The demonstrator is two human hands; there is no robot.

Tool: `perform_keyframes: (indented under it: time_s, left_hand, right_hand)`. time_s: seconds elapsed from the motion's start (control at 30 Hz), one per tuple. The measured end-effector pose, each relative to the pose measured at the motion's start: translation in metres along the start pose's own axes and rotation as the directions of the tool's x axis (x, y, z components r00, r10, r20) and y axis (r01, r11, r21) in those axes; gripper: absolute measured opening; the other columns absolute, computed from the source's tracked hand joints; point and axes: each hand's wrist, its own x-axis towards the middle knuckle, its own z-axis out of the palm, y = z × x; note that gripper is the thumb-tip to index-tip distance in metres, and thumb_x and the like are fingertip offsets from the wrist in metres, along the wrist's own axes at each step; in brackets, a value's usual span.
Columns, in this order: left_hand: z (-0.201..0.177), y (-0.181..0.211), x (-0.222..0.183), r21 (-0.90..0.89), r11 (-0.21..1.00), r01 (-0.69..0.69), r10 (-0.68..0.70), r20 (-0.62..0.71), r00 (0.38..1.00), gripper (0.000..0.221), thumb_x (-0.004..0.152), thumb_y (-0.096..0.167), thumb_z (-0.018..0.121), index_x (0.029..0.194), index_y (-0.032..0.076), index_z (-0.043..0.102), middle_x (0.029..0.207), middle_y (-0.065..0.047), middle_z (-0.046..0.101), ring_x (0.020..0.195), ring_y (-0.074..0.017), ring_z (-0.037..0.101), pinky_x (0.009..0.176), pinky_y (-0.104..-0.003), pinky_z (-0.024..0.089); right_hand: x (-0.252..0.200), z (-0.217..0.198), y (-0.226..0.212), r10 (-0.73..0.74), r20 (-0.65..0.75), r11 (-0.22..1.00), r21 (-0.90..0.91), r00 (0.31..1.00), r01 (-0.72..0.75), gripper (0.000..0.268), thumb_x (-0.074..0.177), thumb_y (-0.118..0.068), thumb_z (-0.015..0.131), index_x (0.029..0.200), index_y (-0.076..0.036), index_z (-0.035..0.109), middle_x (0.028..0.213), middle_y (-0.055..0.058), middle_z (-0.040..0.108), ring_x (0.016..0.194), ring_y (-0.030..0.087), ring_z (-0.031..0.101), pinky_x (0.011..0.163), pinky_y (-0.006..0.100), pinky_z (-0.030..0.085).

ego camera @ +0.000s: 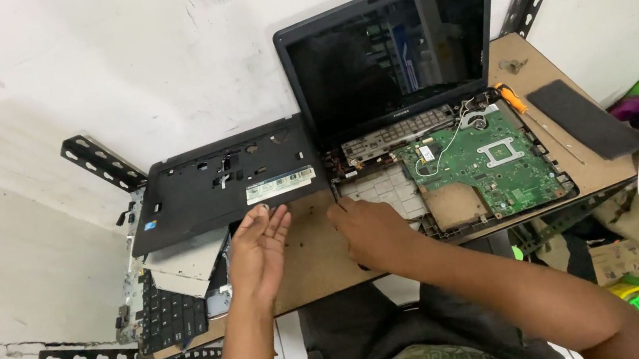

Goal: The person is disassembling a laptop, using a screwdriver to remove screws from the motherboard and internal components.

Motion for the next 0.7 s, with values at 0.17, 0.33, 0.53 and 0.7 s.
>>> perform_keyframes:
  time_s: [0.17, 0.33, 0.53, 0.7]
  left_hand:
    - [0.010, 0.017, -0.005, -0.013, 1.000, -0.025, 0.026, 0.052, 0.998, 0.007, 0.090, 0.008, 0.058, 0.094, 0.002, 0.057, 0.095, -0.011, 0.062, 0.106, -0.0278, 0.062, 0.103, -0.042, 0.045]
    - [0.014, 0.025, -0.012, -0.039, 0.998, -0.053, 0.056, 0.084, 0.995, 0.009, 0.089, 0.007, 0.059, 0.094, 0.000, 0.057, 0.099, -0.016, 0.064, 0.110, -0.0303, 0.061, 0.105, -0.044, 0.042]
    - [0.016, 0.027, -0.017, -0.072, 0.995, -0.068, 0.076, 0.124, 0.989, 0.009, 0.089, 0.009, 0.059, 0.091, 0.001, 0.057, 0.109, -0.019, 0.064, 0.119, -0.0351, 0.055, 0.109, -0.046, 0.038]
    - [0.014, 0.028, -0.016, -0.117, 0.990, -0.078, 0.096, 0.159, 0.983, 0.009, 0.090, 0.009, 0.057, 0.092, 0.000, 0.056, 0.117, -0.023, 0.062, 0.124, -0.0390, 0.050, 0.111, -0.049, 0.035]
  right_hand:
    - [0.007, 0.000, 0.002, -0.018, 0.041, 0.997, -0.070, 0.999, 0.021, 0.019, 0.076, -0.002, 0.062, 0.093, -0.002, 0.056, 0.086, 0.014, 0.055, 0.069, 0.027, 0.062, 0.053, 0.036, 0.051]
    - [0.019, 0.003, 0.003, -0.059, 0.060, 0.994, -0.087, 0.996, 0.064, 0.026, 0.073, -0.002, 0.065, 0.098, 0.002, 0.057, 0.090, 0.018, 0.055, 0.071, 0.029, 0.062, 0.055, 0.039, 0.053]
    - [0.046, 0.021, 0.012, -0.083, 0.016, 0.984, -0.157, 0.996, 0.084, 0.032, 0.072, -0.005, 0.069, 0.101, 0.006, 0.060, 0.103, 0.025, 0.057, 0.072, 0.028, 0.064, 0.059, 0.039, 0.055]
    - [0.067, 0.006, 0.007, -0.058, 0.056, 0.987, -0.145, 0.997, 0.065, 0.037, 0.069, -0.007, 0.072, 0.103, 0.005, 0.062, 0.105, 0.025, 0.058, 0.072, 0.031, 0.066, 0.058, 0.042, 0.055]
